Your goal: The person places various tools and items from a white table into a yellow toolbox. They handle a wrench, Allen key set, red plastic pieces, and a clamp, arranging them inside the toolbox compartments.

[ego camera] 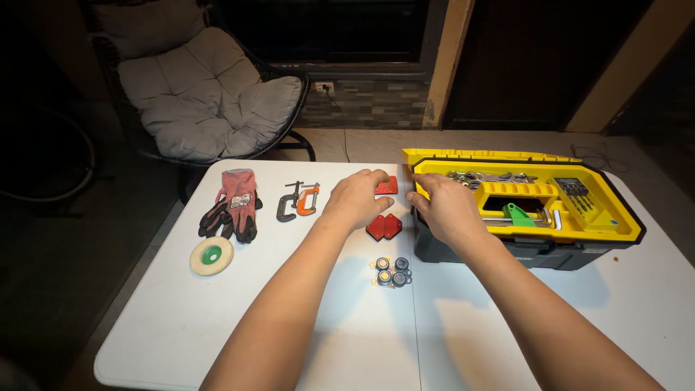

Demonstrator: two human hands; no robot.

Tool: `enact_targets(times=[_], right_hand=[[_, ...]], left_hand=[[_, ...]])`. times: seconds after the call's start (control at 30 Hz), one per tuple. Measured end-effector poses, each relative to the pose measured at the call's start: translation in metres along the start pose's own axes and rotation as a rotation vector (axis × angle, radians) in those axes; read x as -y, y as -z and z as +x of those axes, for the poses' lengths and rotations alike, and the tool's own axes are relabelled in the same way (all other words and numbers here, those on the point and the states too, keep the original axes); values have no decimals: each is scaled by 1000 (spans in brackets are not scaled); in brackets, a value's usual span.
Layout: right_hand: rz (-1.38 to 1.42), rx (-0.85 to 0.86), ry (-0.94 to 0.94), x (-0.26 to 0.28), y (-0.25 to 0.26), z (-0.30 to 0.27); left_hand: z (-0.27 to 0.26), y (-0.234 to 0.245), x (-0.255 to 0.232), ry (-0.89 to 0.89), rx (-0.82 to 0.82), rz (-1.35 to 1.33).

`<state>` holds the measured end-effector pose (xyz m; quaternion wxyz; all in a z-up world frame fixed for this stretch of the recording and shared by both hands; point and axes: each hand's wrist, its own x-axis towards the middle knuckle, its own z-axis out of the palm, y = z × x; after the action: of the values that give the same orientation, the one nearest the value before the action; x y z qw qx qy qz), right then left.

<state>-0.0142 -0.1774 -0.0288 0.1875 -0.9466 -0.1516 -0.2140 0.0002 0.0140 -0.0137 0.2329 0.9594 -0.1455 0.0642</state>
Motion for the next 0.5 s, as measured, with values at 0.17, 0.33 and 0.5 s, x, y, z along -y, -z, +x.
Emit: enact_targets(times=[0.17,0.33,0.5], right_hand=[[38,-10,27,11,-5,-3],[101,42,0,27,-13,-7],[159,92,-39,37,-28,-15]], left_hand=[[0,-3,7,-1,7,4],[0,-6,12,-5,-3,4],[-3,-14,23,21,6,6]])
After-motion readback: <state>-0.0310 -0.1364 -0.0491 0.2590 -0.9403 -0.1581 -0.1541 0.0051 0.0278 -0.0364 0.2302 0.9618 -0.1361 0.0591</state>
